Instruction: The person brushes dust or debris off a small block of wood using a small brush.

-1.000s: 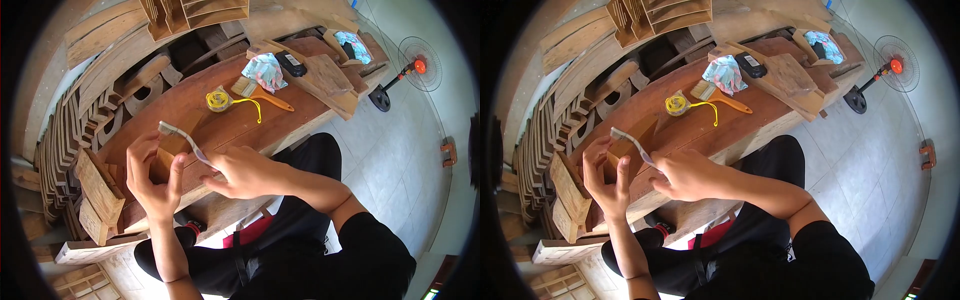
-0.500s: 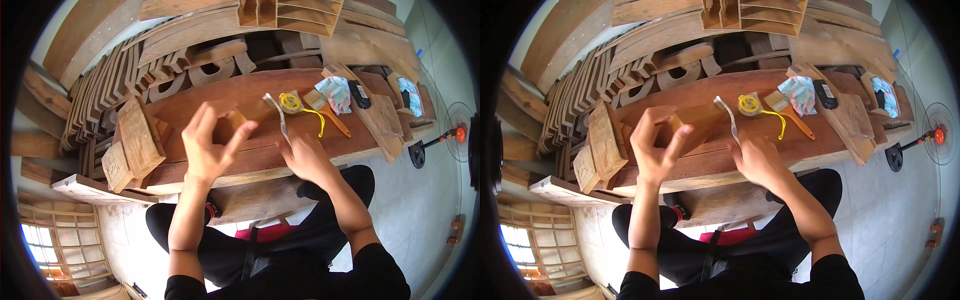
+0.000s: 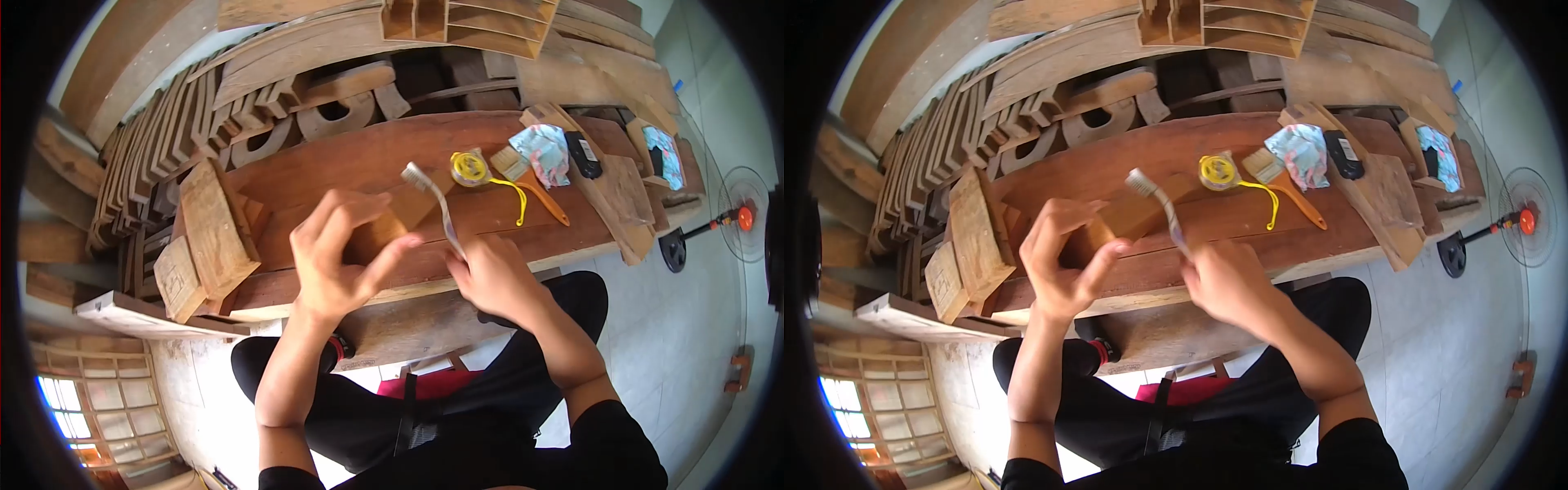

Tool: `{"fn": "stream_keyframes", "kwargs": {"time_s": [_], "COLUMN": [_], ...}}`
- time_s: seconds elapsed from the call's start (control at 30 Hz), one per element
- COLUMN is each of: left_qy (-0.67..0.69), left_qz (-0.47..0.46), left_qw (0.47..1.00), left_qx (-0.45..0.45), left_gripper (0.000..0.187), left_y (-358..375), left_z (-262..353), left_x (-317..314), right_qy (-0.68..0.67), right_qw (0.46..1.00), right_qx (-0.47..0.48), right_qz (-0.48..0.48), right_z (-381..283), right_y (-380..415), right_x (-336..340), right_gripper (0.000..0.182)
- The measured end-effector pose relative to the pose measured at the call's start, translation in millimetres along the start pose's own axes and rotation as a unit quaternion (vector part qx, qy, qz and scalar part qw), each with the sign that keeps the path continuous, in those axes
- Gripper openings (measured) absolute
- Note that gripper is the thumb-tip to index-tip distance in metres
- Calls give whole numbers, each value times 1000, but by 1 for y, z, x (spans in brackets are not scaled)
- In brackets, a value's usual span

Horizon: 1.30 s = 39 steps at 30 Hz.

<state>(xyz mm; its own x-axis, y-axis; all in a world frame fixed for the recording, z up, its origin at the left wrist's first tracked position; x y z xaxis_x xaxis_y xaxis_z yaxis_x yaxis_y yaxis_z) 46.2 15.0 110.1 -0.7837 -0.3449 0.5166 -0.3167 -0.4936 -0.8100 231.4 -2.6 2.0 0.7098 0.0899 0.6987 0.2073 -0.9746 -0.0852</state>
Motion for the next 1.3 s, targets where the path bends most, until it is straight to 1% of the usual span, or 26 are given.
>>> {"fn": "stream_keyframes", "kwargs": {"time_s": [0.03, 0.07, 0.13, 0.17, 0.2, 0.27, 0.33, 0.37, 0.47, 0.5, 0.53, 0.6, 0.67, 0.7, 0.73, 0.8, 0.87, 0.9, 0.93, 1.0, 1.07, 1.1, 1.13, 1.17, 1.23, 1.3], "left_qy": [-2, -9, -7, -8, -10, -15, -26, 31, 17, 17, 15, 2, -4, 0, -1, -7, -15, -13, -13, -7, -8, -10, -10, -11, -11, -12], "left_qz": [12, 9, 0, 8, 11, 12, 19, 40, 18, 15, 27, 18, 20, 6, -5, -6, 4, 11, 1, -17, 9, 6, 2, 4, 6, -16], "left_qw": [1000, 1000, 1000, 1000, 1000, 999, 996, 995, 997, 998, 999, 998, 999, 1000, 1000, 1000, 1000, 1000, 1000, 1000, 1000, 1000, 1000, 1000, 1000, 1000], "left_qx": [6, 20, 17, 18, 22, 40, 81, 89, 68, 60, 41, 53, 43, 30, 16, 8, -3, 7, 14, 24, -10, -13, -15, -15, -14, -18], "left_gripper": [47, 47, 47, 47, 47, 46, 45, 44, 44, 43, 43, 45, 45, 47, 49, 50, 48, 48, 47, 46, 45, 44, 44, 44, 44, 44], "left_y": [2, 4, 2, 2, 4, 5, 8, 10, 6, 7, 7, 5, 3, 6, 7, 8, 9, 9, 9, 10, 10, 11, 12, 12, 12, 15], "left_z": [-4, -9, -9, -11, -11, -14, -20, -28, -25, -26, -24, -24, -19, -16, -14, -5, 0, 0, 0, -2, 4, 7, 9, 9, 9, 11], "left_x": [1, 2, 2, 2, 3, 6, 9, 7, 10, 10, 10, 9, 7, 4, 2, 1, 0, 1, 2, 0, 1, 0, -1, -2, -1, -2], "right_qy": [22, 15, 5, -41, -55, -49, 83, 37, -28, -67, -43, 10, 77, 71, 47, -94, -42, 34, 47, -9, 18, -69, -82, -46, 8, 4], "right_qw": [999, 999, 1000, 999, 996, 997, 996, 999, 996, 993, 998, 999, 994, 996, 995, 995, 996, 990, 994, 999, 993, 992, 994, 997, 998, 998], "right_qx": [21, 5, -17, 18, 63, 51, 12, -16, 83, 93, 52, -27, -79, 11, 70, 28, 70, 123, 83, -21, 100, 98, 74, 65, 52, 49], "right_qz": [44, 28, -4, -9, -20, -8, 32, 30, -14, -2, -12, -32, -8, 52, 54, -14, 26, 61, 58, 43, 61, 26, 1, 5, 38, 41], "right_z": [6, 13, -12, -29, -39, -33, 2, 13, -41, -53, -44, -11, 32, 11, -9, -45, -35, -15, 23, 21, -29, -58, -58, -50, -11, 15], "right_y": [-15, -8, 1, 10, 17, 6, -18, -18, 10, 16, 10, -6, -21, -14, 0, 15, 14, 11, -1, -10, 16, 21, 25, 21, 7, 3], "right_x": [4, 2, 13, 12, 5, 5, 2, 6, 3, 3, -2, 0, -1, 8, 11, 6, 6, 7, 0, 11, 19, 18, 13, 14, 11, 4], "right_gripper": [23, 22, 22, 22, 22, 25, 26, 27, 25, 29, 31, 34, 39, 41, 40, 36, 31, 26, 25, 24, 22, 21, 20, 21, 25, 30]}}
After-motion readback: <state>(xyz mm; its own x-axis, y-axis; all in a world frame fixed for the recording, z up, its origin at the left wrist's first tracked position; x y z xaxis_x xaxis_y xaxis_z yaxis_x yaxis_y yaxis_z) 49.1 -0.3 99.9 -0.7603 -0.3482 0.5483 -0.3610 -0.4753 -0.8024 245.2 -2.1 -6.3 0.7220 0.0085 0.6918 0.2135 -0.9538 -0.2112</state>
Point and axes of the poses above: each hand's wrist, its own y-axis away from the middle knuckle, its own x-axis out of the back of the hand, z = x × y, the point moved 9 cm from there along -y, towards the middle knuckle, and after that the axes turned 11 degrees about -y, right-handed, at the moved point
